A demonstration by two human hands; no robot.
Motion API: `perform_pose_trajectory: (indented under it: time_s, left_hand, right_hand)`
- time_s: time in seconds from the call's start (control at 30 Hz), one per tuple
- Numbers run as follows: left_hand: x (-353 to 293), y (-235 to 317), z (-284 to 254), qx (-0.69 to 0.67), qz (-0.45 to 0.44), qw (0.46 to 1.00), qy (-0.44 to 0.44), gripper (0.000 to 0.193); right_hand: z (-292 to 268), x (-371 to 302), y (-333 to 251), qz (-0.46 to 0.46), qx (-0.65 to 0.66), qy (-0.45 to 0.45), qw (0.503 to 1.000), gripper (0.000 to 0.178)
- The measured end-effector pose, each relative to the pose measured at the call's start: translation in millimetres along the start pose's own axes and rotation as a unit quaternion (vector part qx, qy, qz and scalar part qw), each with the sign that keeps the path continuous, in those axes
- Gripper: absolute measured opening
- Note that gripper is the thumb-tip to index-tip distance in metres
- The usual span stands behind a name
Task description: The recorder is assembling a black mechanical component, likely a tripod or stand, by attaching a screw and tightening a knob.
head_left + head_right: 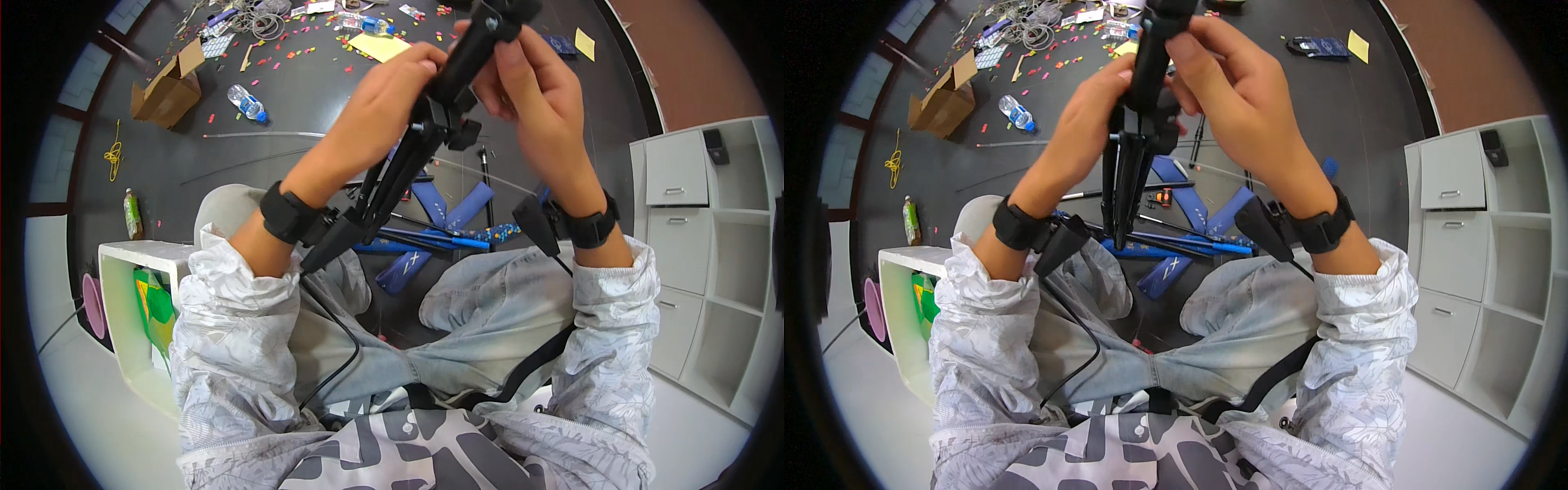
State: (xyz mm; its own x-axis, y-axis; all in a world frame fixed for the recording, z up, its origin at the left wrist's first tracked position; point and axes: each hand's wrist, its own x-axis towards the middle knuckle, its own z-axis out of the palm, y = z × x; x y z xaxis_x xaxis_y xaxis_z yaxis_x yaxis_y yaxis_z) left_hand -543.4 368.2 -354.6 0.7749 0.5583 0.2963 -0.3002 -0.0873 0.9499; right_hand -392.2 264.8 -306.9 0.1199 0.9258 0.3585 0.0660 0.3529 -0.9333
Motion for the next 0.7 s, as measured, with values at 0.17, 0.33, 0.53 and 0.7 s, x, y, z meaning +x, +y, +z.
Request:
perform_pose_trajectory:
  time_s: [0.17, 0.33, 0.53, 0.7]
  left_hand:
    - [-3, 1, -5, 0.084, 0.090, 0.992, 0.037, 0.030]
    - [3, -8, -11, 0.057, 0.056, 0.997, 0.023, 0.028]
    - [7, -7, -21, 0.066, 0.012, 0.998, -0.017, 0.045]
    - [0, 13, -19, 0.013, -0.018, 0.999, -0.026, 0.035]
  right_hand:
    - [23, 7, 6, -0.031, 0.021, -0.019, 0.999, 0.030]
    - [24, 13, 18, -0.020, 0.013, 0.028, 0.999, 0.023]
    - [26, 19, -2, -0.030, 0.066, 0.015, 0.997, 0.021]
    - [24, 20, 12, 0.036, 0.033, -0.009, 0.999, 0.020]
